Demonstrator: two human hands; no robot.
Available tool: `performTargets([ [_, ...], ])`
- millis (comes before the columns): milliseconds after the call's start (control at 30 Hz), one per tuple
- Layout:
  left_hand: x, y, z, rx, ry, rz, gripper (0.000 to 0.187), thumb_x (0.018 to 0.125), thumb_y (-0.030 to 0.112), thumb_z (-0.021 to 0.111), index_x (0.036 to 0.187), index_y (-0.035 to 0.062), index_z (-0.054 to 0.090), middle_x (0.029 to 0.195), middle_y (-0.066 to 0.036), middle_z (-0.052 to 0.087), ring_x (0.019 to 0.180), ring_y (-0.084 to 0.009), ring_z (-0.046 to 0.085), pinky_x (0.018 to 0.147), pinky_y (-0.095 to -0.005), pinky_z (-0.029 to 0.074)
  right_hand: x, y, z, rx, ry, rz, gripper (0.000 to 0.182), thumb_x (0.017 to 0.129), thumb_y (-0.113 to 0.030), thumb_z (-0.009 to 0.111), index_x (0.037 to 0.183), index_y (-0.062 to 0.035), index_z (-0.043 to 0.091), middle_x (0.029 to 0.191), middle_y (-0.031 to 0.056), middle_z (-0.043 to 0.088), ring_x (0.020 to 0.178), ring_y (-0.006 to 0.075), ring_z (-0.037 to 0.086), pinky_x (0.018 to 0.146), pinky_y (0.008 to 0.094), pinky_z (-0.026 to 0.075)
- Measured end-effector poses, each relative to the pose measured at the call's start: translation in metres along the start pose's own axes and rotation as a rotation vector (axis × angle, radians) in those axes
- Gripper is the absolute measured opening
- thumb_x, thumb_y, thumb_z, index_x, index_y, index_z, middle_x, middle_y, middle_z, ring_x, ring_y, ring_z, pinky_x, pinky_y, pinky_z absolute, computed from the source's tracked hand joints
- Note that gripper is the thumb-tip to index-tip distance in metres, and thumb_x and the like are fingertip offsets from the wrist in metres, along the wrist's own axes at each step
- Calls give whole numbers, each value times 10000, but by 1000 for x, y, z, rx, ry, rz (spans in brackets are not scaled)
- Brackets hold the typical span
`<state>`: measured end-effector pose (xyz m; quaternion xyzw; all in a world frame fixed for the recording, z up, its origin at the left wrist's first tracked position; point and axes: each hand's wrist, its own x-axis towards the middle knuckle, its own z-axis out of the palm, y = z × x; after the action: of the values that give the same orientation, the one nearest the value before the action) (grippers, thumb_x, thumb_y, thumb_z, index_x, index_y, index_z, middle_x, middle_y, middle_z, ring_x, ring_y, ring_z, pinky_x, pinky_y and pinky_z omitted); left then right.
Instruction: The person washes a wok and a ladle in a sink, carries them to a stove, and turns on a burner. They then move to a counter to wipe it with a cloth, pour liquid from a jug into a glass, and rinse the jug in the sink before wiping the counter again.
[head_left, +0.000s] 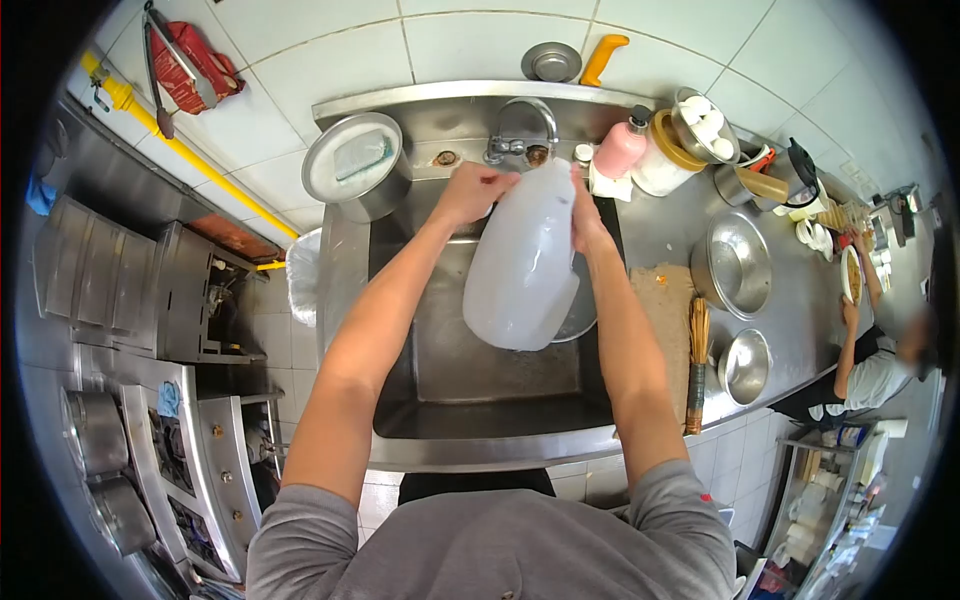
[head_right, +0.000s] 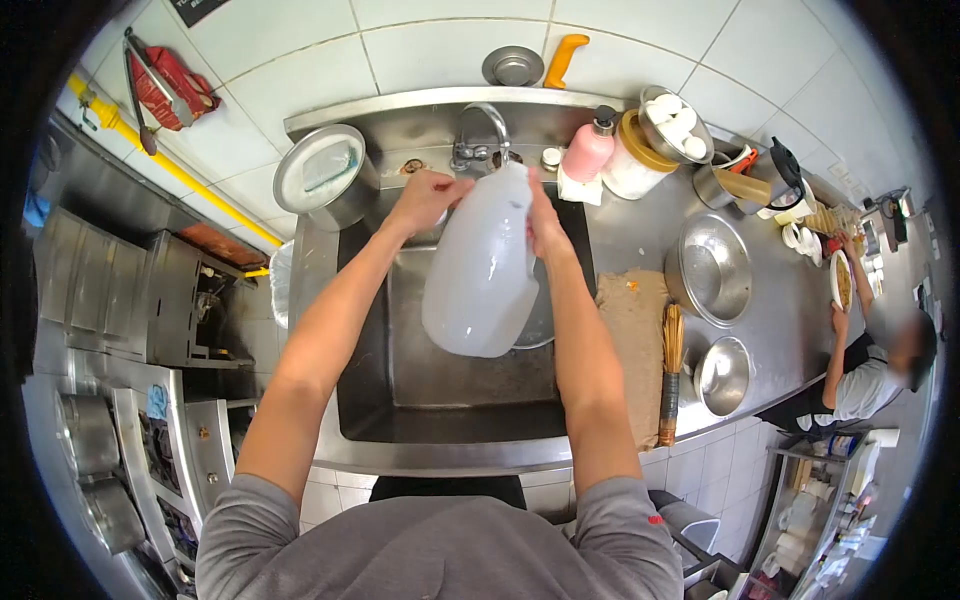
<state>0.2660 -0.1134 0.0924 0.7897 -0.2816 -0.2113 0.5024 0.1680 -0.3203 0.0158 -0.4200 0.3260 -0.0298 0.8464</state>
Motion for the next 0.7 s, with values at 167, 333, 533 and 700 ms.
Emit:
performTargets([
  [167, 25, 3, 21, -484, 372, -30, 413, 884, 377, 788, 705, 20, 681, 690, -36, 649, 535, -165, 521, 530, -330, 422, -32, -28, 9, -439, 16, -114, 438, 1034, -447, 544, 1031, -11, 581, 750, 47, 543, 548, 158, 512, 467, 323, 416],
  [333, 39, 6, 29, -1380, 139, -297, 241, 865, 173, 788, 797, 55, 590, 741, -16, 534, 572, -112, 448, 456, -232, 335, -62, -30, 1, -432, 158, -415, 370, 1014, -288, 632, 1185, 18, 513, 940, 101, 578, 600, 150, 550, 511, 320, 489],
  [533, 44, -1, 68, -1751, -226, -342, 43, 850, 55, 597, 844, 24, 567, 814, -70, 525, 619, -126, 457, 466, -203, 365, -108, -41, -12, -288, 239, -425, 445, 990, -183, 664, 1328, -18, 424, 914, 107, 615, 622, 170, 577, 488, 317, 487],
  [700, 70, 0, 84, -1770, -445, -354, 103, 867, 77, 525, 915, 6, 583, 879, -104, 564, 663, -144, 537, 458, -203, 453, -139, -41, -17, -381, 286, -440, 569, 985, -162, 666, 1434, -39, 338, 847, 101, 628, 616, 162, 581, 503, 317, 494],
])
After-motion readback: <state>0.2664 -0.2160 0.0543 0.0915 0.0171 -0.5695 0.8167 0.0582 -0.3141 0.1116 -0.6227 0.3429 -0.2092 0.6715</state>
